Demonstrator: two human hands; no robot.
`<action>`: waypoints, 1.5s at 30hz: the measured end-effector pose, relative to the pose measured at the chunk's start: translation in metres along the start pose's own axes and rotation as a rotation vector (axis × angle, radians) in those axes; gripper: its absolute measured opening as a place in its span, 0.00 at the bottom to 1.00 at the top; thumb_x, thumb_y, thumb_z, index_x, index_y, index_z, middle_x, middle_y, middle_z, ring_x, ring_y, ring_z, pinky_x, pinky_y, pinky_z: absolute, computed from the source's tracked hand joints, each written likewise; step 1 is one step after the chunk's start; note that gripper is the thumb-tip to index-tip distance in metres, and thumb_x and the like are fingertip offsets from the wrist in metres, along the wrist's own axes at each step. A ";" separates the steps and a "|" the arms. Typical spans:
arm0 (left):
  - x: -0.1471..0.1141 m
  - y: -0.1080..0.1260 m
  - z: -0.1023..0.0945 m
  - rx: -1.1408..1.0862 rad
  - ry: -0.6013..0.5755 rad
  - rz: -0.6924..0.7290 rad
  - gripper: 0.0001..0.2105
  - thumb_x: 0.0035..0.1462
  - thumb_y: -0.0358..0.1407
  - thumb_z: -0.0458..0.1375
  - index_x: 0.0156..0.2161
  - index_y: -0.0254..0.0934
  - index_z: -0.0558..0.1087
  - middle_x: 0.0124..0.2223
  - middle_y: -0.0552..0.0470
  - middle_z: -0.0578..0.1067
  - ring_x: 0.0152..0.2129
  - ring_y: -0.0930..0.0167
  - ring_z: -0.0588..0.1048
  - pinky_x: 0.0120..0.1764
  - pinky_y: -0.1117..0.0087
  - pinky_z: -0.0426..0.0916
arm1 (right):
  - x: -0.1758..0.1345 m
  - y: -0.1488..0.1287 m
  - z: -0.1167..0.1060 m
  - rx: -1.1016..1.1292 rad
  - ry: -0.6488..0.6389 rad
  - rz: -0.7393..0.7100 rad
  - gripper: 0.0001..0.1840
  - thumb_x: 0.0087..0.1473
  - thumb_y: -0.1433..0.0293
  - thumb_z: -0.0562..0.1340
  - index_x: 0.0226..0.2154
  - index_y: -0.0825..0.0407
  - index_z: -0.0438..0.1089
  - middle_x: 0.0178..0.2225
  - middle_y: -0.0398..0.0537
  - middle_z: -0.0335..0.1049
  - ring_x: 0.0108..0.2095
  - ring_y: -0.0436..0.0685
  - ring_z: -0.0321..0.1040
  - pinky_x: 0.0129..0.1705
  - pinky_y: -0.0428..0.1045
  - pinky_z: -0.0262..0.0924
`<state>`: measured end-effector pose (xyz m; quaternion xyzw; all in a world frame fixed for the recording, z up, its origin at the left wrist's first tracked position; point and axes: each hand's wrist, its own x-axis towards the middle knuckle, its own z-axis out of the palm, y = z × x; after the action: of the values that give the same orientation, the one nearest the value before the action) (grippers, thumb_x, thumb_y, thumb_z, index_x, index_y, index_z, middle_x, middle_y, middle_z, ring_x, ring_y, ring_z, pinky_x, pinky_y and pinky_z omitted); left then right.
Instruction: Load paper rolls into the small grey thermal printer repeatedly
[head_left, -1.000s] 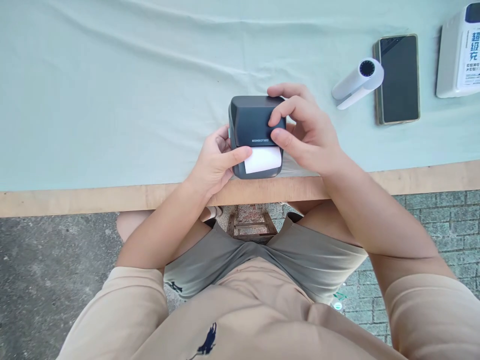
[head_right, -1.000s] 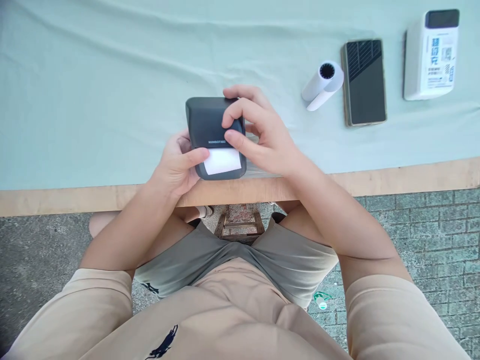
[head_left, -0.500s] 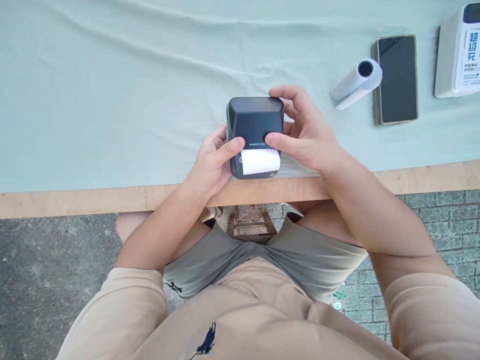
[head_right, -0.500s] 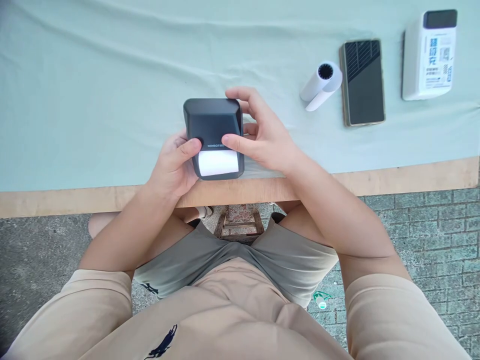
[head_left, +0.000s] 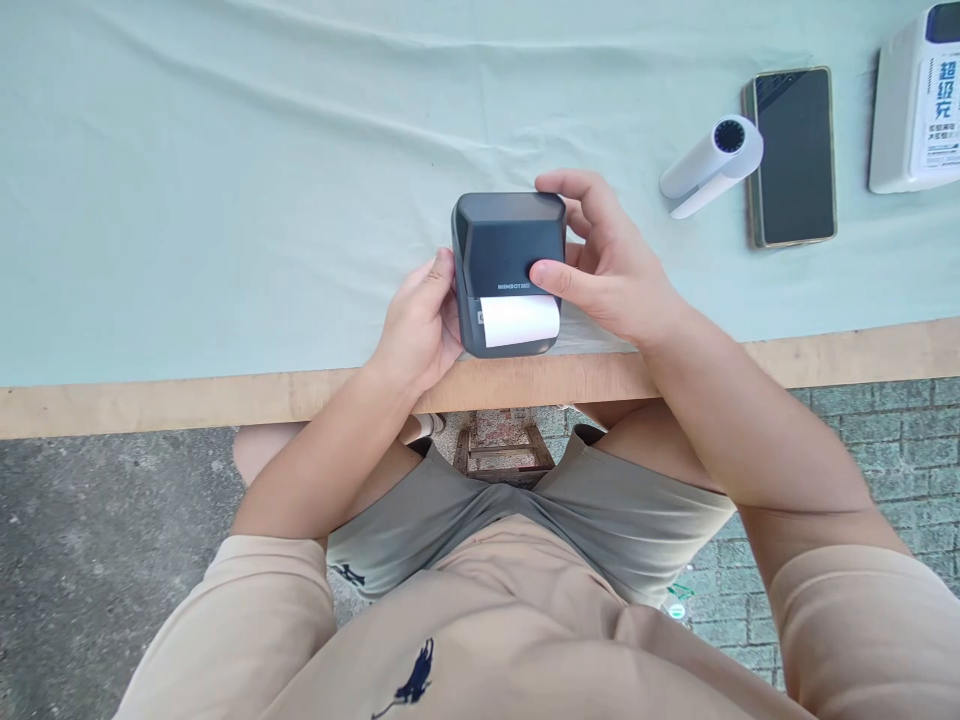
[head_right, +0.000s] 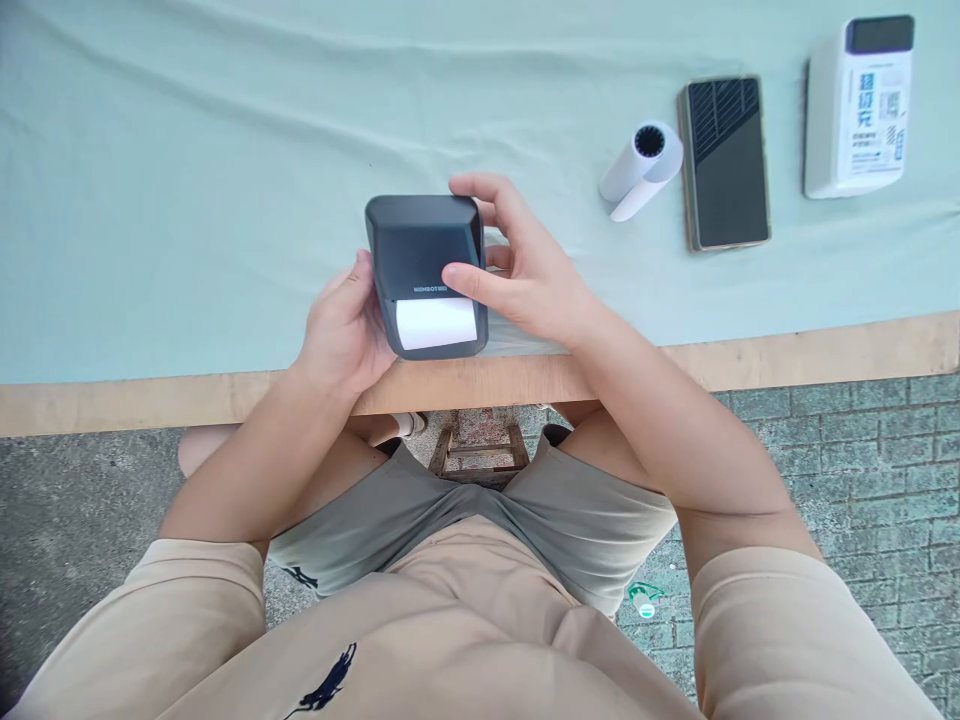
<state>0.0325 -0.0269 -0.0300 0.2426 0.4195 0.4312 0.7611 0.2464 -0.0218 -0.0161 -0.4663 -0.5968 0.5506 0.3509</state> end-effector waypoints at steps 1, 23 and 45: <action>0.000 0.000 0.001 0.001 0.005 0.000 0.16 0.75 0.45 0.53 0.45 0.39 0.80 0.44 0.50 0.87 0.59 0.57 0.83 0.59 0.53 0.82 | 0.000 0.000 0.000 -0.005 -0.002 0.000 0.46 0.53 0.36 0.72 0.64 0.36 0.59 0.62 0.47 0.68 0.48 0.58 0.79 0.47 0.54 0.80; 0.005 -0.004 -0.003 0.051 -0.036 0.061 0.13 0.70 0.47 0.61 0.43 0.40 0.81 0.42 0.52 0.87 0.46 0.62 0.87 0.43 0.64 0.84 | 0.001 0.004 -0.001 -0.094 0.006 -0.015 0.47 0.53 0.32 0.68 0.66 0.34 0.58 0.63 0.47 0.65 0.48 0.60 0.78 0.44 0.55 0.79; 0.005 -0.005 -0.002 0.047 0.002 0.084 0.12 0.68 0.46 0.64 0.38 0.41 0.80 0.33 0.54 0.82 0.33 0.68 0.84 0.44 0.63 0.84 | 0.000 -0.004 -0.005 -0.256 -0.058 -0.273 0.41 0.56 0.50 0.74 0.66 0.41 0.63 0.70 0.53 0.58 0.70 0.68 0.57 0.63 0.61 0.74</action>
<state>0.0344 -0.0257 -0.0371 0.2775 0.4197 0.4531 0.7359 0.2505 -0.0204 -0.0115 -0.4060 -0.7295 0.4307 0.3428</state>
